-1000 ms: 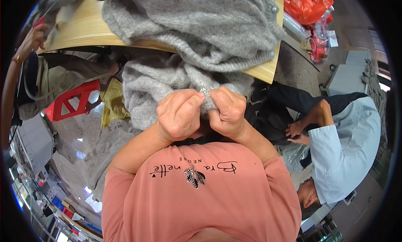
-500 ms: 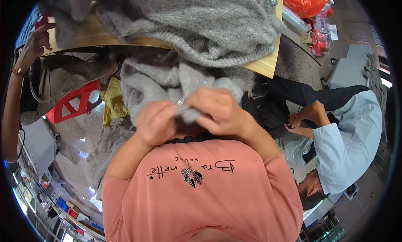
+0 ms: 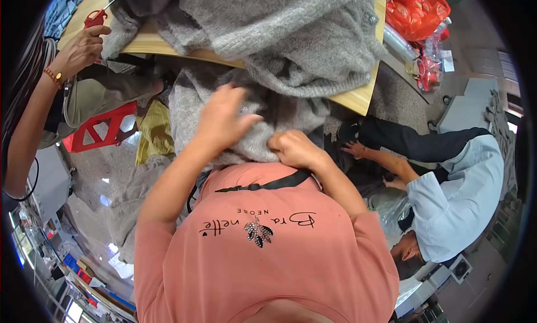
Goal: Inspecting a grey knitted garment for quality control and loose threads.
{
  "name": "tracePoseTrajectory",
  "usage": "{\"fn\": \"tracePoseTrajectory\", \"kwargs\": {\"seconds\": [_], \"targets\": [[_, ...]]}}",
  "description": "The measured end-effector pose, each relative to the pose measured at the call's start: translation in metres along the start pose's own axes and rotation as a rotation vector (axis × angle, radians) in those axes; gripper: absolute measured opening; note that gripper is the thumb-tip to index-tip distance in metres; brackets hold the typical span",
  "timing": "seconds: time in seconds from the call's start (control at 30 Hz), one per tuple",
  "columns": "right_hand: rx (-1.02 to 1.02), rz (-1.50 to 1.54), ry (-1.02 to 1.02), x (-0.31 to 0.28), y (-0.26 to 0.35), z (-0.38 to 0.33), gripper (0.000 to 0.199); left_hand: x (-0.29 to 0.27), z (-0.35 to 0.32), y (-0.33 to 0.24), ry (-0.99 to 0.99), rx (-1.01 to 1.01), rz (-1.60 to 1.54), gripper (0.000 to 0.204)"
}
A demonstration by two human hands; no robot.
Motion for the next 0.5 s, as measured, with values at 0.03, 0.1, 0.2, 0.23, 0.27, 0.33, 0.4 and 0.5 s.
{"fn": "tracePoseTrajectory", "kwargs": {"seconds": [0.03,0.1,0.2,0.23,0.27,0.33,0.4,0.5], "targets": [[-0.018,-0.005,0.031,-0.002,0.003,-0.002,0.008,0.027,0.010,-0.005,0.112,-0.042,0.092,0.039],[0.005,0.072,-0.030,-0.017,0.003,-0.011,0.008,0.060,0.001,0.003,0.226,-0.099,0.191,0.042],[0.118,0.203,-0.160,-0.029,-0.024,-0.024,0.013,0.071,-0.029,0.028,0.458,-0.283,0.073,0.033],[0.208,0.245,-0.165,-0.029,-0.037,-0.027,0.013,0.043,-0.033,0.036,0.376,-0.309,0.004,0.031],[0.291,0.285,-0.159,-0.027,-0.047,-0.032,0.014,0.007,-0.048,0.049,0.141,-0.397,-0.089,0.030],[0.429,0.336,-0.141,-0.013,-0.076,-0.034,0.015,-0.085,-0.077,0.081,-0.281,-0.511,-0.290,0.020],[0.428,0.233,-0.118,-0.001,-0.087,-0.028,0.015,-0.190,-0.158,0.113,-0.736,-0.896,-0.213,0.030],[0.306,0.082,-0.059,0.007,-0.079,-0.011,0.015,-0.370,-0.254,0.062,-1.467,-1.029,0.306,0.037]]}}
Point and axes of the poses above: each hand's wrist, its own z-axis towards the middle knuckle, its own x-axis out of the palm, y = z × x, the point moved 6 cm from there along z, towards the middle knuckle, and after that the axes turned 15 degrees about x, right-handed, at the moved point
